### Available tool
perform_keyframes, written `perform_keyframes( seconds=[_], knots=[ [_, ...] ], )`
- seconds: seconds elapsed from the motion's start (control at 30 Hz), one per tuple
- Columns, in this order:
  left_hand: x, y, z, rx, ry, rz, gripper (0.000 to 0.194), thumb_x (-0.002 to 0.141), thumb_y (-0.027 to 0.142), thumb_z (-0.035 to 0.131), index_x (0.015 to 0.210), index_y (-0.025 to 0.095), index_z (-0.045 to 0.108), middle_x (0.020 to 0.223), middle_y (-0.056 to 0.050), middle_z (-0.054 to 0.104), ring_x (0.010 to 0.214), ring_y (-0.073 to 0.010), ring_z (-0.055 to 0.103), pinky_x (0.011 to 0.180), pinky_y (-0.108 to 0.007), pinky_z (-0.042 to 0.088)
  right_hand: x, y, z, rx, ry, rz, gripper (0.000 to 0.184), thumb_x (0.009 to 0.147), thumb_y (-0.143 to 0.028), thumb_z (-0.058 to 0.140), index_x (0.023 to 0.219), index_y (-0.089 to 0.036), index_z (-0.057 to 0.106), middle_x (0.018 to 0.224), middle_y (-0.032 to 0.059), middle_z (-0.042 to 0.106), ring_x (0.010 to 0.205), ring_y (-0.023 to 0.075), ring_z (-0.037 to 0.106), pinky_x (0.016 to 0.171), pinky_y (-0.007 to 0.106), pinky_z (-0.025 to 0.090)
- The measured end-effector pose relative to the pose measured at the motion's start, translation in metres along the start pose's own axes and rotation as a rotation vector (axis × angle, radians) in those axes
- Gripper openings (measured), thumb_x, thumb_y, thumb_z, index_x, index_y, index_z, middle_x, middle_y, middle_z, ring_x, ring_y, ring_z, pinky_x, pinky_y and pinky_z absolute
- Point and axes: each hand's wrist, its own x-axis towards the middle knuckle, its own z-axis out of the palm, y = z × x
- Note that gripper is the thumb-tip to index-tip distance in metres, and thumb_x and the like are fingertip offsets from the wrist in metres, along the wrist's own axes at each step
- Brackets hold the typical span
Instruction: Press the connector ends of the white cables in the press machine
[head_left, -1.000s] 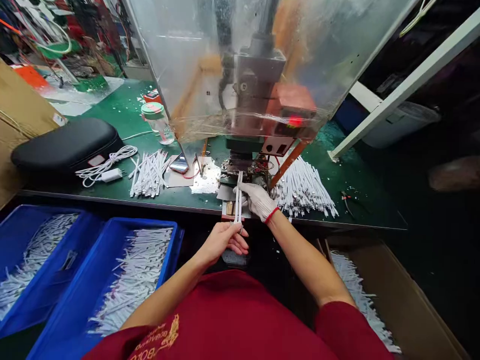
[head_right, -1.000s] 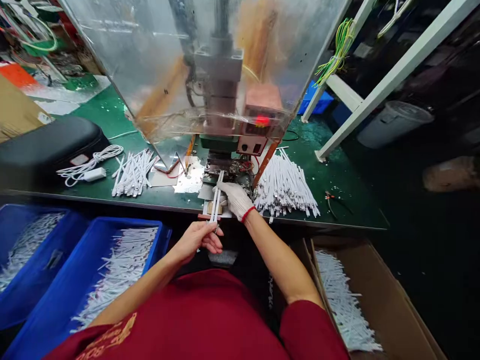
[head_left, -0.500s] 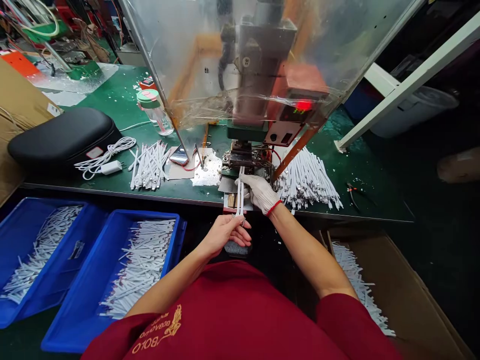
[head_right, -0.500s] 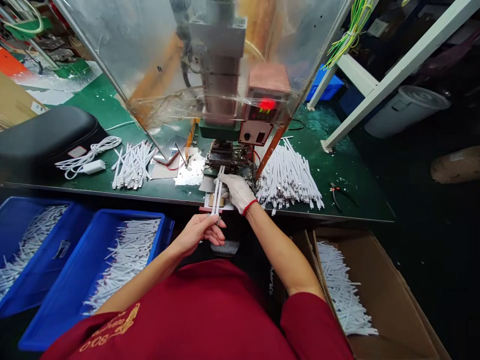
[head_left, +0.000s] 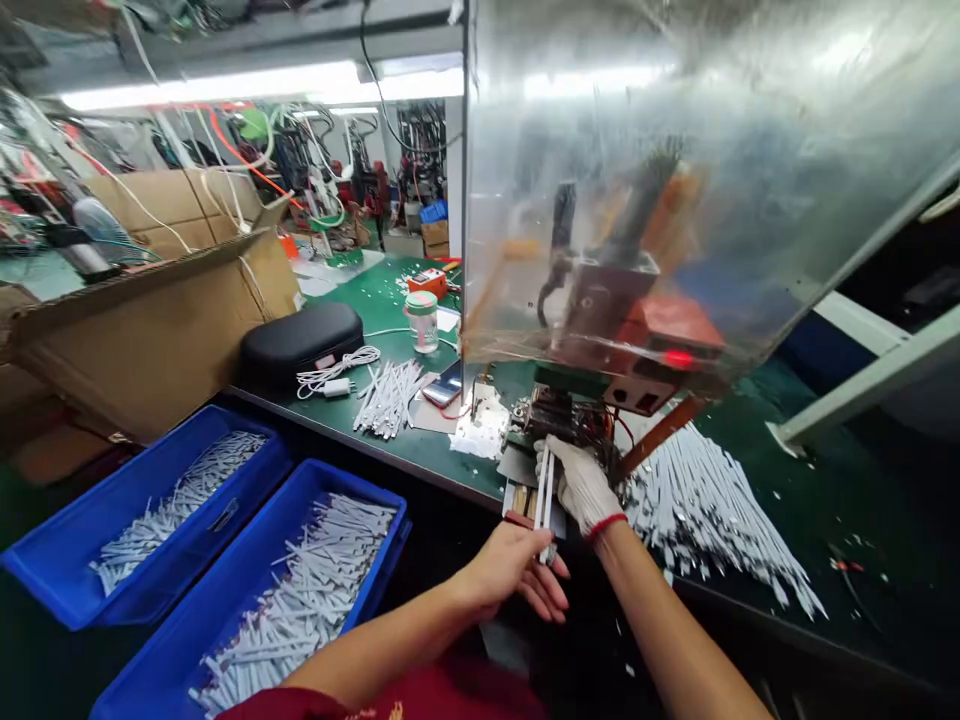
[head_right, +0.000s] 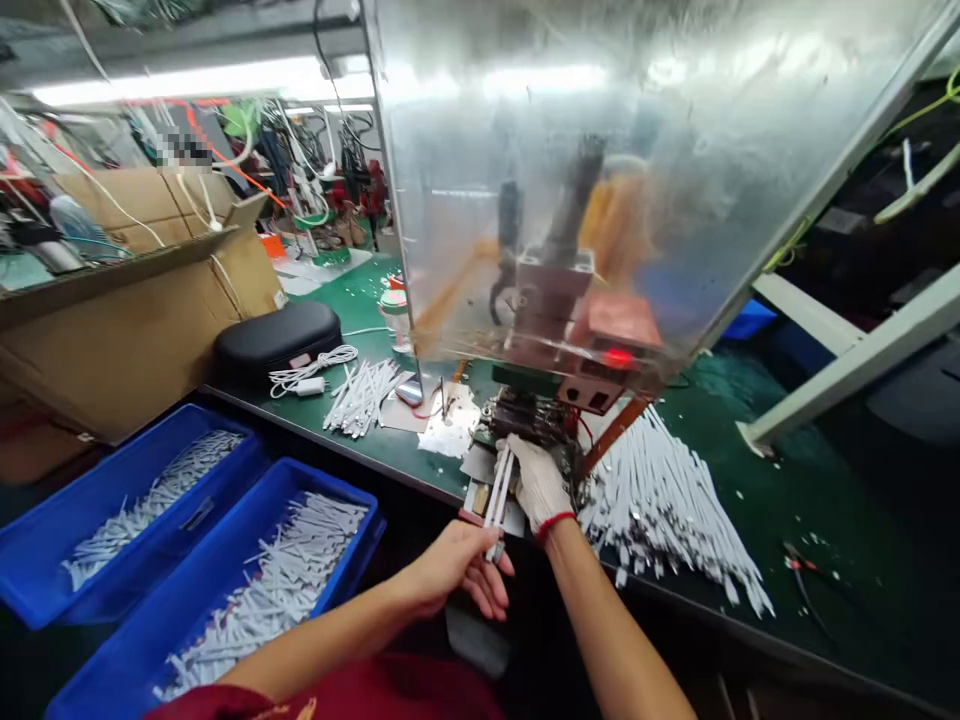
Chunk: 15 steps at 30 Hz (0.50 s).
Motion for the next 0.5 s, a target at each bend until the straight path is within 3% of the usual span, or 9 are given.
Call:
perform_keyframes(
  seconds=[0.17,0.5],
  knots=[
    [0.0019,-0.0001,0.0017,0.024,0.003,0.041,0.07,0.06,0.078,0.055,0.073,0.009,0.062,0.06,-0.011,0.065,0.048,-0.0195,0.063,0.044,-0.025,0.043,-0.0024,-0.0004,-0.0015,-0.024,0.019,-0.002,0.031,0.065,-0.039,0.08,0.073,-0.011,0.068,0.062,0.0058,0.066,0.045,0.0121,0.055,0.039,0.022,0.043],
    [0.0073,-0.0027,0.0018,0.031,-0.006,0.075,0.064,0.063,0.075,0.053,0.069,0.012,0.06,0.055,-0.01,0.063,0.044,-0.0185,0.06,0.042,-0.025,0.041,-0.0088,-0.0048,0.0011,-0.053,0.021,-0.004,0.022,0.066,-0.033,0.08,0.072,-0.014,0.071,0.065,0.0062,0.067,0.05,0.0135,0.058,0.046,0.024,0.049]
  ],
)
